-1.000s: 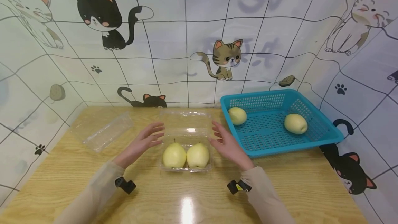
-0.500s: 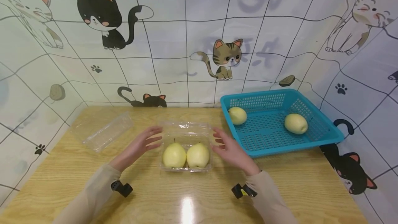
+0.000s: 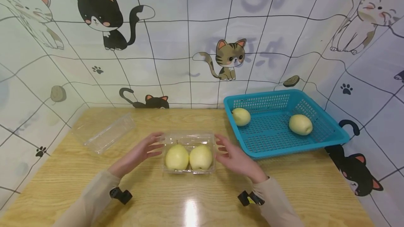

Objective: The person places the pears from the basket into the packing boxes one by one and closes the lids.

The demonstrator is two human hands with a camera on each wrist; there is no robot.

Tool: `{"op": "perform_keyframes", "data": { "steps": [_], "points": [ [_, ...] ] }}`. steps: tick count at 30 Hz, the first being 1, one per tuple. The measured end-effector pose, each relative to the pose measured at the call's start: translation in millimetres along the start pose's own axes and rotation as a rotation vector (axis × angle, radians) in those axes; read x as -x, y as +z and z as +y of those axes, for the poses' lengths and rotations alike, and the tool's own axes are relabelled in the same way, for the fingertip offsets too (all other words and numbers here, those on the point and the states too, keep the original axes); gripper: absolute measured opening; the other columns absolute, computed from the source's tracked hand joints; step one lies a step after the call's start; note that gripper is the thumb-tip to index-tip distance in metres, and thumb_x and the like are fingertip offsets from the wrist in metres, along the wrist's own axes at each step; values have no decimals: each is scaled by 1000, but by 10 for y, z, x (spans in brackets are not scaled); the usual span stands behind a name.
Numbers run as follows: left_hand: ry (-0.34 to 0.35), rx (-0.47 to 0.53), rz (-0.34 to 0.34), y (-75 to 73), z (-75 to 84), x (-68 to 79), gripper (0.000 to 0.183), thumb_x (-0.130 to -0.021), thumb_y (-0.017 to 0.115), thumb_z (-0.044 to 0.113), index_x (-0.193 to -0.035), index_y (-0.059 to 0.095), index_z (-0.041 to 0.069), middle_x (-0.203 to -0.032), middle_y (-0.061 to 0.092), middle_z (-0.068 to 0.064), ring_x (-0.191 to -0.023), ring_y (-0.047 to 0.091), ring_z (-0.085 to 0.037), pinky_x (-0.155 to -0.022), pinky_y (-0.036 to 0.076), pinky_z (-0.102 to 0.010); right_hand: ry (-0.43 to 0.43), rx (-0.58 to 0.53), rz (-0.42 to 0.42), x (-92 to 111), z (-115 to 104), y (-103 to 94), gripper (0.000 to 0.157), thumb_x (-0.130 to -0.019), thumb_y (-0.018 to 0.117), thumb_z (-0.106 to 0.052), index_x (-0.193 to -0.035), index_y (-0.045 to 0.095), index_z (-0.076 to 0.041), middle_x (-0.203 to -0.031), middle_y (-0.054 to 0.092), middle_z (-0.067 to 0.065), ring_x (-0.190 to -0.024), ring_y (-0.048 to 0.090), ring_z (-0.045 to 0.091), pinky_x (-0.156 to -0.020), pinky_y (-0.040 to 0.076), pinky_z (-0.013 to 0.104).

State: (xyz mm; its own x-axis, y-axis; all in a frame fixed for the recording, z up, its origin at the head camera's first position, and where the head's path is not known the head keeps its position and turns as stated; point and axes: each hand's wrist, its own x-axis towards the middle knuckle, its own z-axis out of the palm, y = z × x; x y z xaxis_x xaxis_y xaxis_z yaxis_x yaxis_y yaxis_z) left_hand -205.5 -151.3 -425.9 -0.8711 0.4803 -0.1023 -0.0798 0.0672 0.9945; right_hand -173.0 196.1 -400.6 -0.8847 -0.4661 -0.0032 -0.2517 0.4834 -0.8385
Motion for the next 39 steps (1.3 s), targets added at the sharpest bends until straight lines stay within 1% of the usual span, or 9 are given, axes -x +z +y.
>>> {"op": "perform_keyframes", "data": {
  "steps": [6, 11, 17, 23, 30, 33, 36, 38, 39],
  "points": [
    [21, -5, -35, 0, -36, 40, 60, -106, 22, 41, -149, 23, -2, -150, 24, -29, -135, 28, -46, -109, 26, -56, -7, -10, -23, 49, -7, 20, 65, -97, 57, -12, -150, 21, -2, -141, 37, 32, -124, 41, 50, -98, 40, 58],
    [9, 2, -51, 3, -65, 42, 61, -106, 22, 42, -149, 23, -1, -147, 27, -31, -134, 30, -47, -108, 27, -58, -15, -10, -38, 107, -22, 55, 65, -97, 58, -14, -150, 22, 0, -141, 35, 34, -124, 42, 50, -97, 42, 58],
    [-8, -13, -64, 11, -99, 55, 60, -106, 22, 42, -149, 22, 0, -145, 30, -29, -132, 32, -47, -108, 30, -56, -20, 28, -37, 168, -15, 96, 63, -97, 58, -15, -149, 25, 1, -142, 34, 33, -122, 44, 50, -95, 43, 58],
    [-23, -40, -61, 32, -94, 91, 59, -106, 23, 40, -150, 20, 1, -147, 27, -29, -131, 33, -47, -107, 31, -55, -58, 51, -21, 207, 9, 154, 65, -94, 62, -13, -147, 27, 3, -145, 30, 32, -119, 46, 50, -92, 47, 55],
    [-22, -89, -77, 44, -93, 134, 59, -106, 25, 37, -151, 15, 0, -150, 21, -29, -132, 30, -49, -107, 31, -55, -73, 27, -36, 250, 30, 186, 64, -95, 61, -14, -146, 27, 6, -143, 30, 35, -116, 47, 52, -89, 48, 55],
    [-25, -94, -77, 52, -100, 126, 58, -106, 25, 33, -151, 14, -2, -150, 19, -30, -132, 29, -51, -107, 31, -55, -82, 14, -38, 259, 58, 215, 63, -96, 60, -14, -145, 27, 7, -141, 33, 34, -116, 47, 51, -90, 48, 55],
    [-47, -89, -68, 73, -101, 105, 57, -105, 25, 28, -150, 14, -4, -151, 17, -30, -132, 27, -53, -107, 31, -56, -88, 1, -43, 263, 96, 246, 62, -96, 60, -13, -144, 27, 9, -135, 40, 33, -115, 49, 50, -91, 47, 56],
    [-71, -65, -49, 98, -100, 75, 57, -102, 30, 23, -149, 15, -7, -150, 16, -32, -131, 28, -53, -106, 33, -56, -82, 0, -43, 263, 112, 263, 62, -96, 60, -13, -144, 27, 10, -131, 44, 32, -114, 50, 49, -91, 47, 55],
    [-85, -67, -44, 103, -101, 71, 57, -101, 32, 21, -150, 16, -6, -151, 17, -30, -131, 30, -51, -106, 33, -55, -77, 0, -43, 263, 117, 270, 62, -96, 60, -13, -144, 27, 10, -128, 47, 31, -114, 51, 48, -91, 47, 55]
  ]
}}
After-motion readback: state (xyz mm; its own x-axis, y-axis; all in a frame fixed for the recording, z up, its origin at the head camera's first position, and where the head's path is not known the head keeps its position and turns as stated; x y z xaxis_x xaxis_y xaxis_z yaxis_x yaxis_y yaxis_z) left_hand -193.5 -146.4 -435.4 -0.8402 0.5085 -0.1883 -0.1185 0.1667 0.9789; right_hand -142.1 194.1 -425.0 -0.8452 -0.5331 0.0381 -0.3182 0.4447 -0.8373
